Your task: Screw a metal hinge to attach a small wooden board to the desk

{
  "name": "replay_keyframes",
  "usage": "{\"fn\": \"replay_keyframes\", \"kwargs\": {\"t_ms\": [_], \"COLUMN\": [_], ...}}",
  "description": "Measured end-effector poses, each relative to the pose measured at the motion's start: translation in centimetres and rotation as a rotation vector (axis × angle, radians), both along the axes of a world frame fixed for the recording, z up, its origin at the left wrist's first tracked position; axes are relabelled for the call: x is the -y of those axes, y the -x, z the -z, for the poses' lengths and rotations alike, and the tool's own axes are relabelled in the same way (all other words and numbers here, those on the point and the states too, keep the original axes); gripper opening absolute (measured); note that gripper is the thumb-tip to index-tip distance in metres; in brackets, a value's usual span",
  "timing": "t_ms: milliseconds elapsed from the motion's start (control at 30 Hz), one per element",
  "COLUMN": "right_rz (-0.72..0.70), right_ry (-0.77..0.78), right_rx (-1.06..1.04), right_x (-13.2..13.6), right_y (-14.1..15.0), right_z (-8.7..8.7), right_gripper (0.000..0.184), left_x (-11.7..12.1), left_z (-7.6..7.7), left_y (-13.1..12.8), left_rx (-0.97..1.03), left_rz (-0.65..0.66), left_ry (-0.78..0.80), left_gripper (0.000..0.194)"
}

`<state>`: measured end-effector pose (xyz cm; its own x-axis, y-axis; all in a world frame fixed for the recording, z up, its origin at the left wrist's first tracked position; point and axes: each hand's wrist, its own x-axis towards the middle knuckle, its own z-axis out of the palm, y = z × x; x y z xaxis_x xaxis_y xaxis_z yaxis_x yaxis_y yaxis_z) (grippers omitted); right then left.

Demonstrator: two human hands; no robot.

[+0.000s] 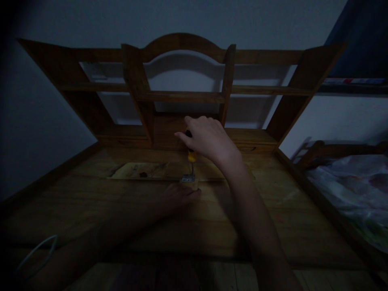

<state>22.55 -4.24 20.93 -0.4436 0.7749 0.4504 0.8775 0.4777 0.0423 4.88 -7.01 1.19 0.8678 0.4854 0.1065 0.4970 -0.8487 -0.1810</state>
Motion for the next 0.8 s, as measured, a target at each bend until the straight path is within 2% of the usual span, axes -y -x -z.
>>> {"fn": "replay_keyframes", "kwargs": {"t_ms": [100,267,367,433,533,600,700,800], "right_rz": [0.032,-0.032,-0.076,-0.024,0.096,0.122,0.069,-0.084], "right_ry": [0.001,0.066,0.086,0.048,-0.025,-0.018,0.041,0.066], "right_rx": [-0.005,-0.038,-0.026,-0.006,0.007,-0.003,-0.035,-0.064], "right_x": [0.21,0.64,0.63,0.54,0.39,0.36,0.35,0.23], "right_y": [0.1,0.4,0.65,0.78,0.74,0.55,0.24,0.2], "right_z": [-0.05,-0.58,-0.63,-0.46,-0.21,-0.19,-0.34,-0.36], "right_gripper": [0.055,0.031,0.025,0.029,0.047,0.051,0.036,0.019], "left_x": [0.02,-0.15,-0.25,-0.24,-0.15,-0.07,0.03,0.07], "left_z": [0.19,0.7,0.79,0.65,0.27,0.07,-0.04,-0.01], "left_y": [0.06,0.13,0.13,0.11,0.05,0.03,0.06,0.11], "left_rx": [-0.001,0.02,0.027,0.024,0.018,0.009,0.007,0.012], "left_rz": [0.003,0.006,0.019,0.015,0.006,0.005,0.003,0.01], "left_ry": [-0.01,-0.027,-0.033,-0.03,-0.008,0.01,0.014,0.008], "left_gripper": [0.038,0.036,0.036,0.037,0.035,0.035,0.037,0.036]}}
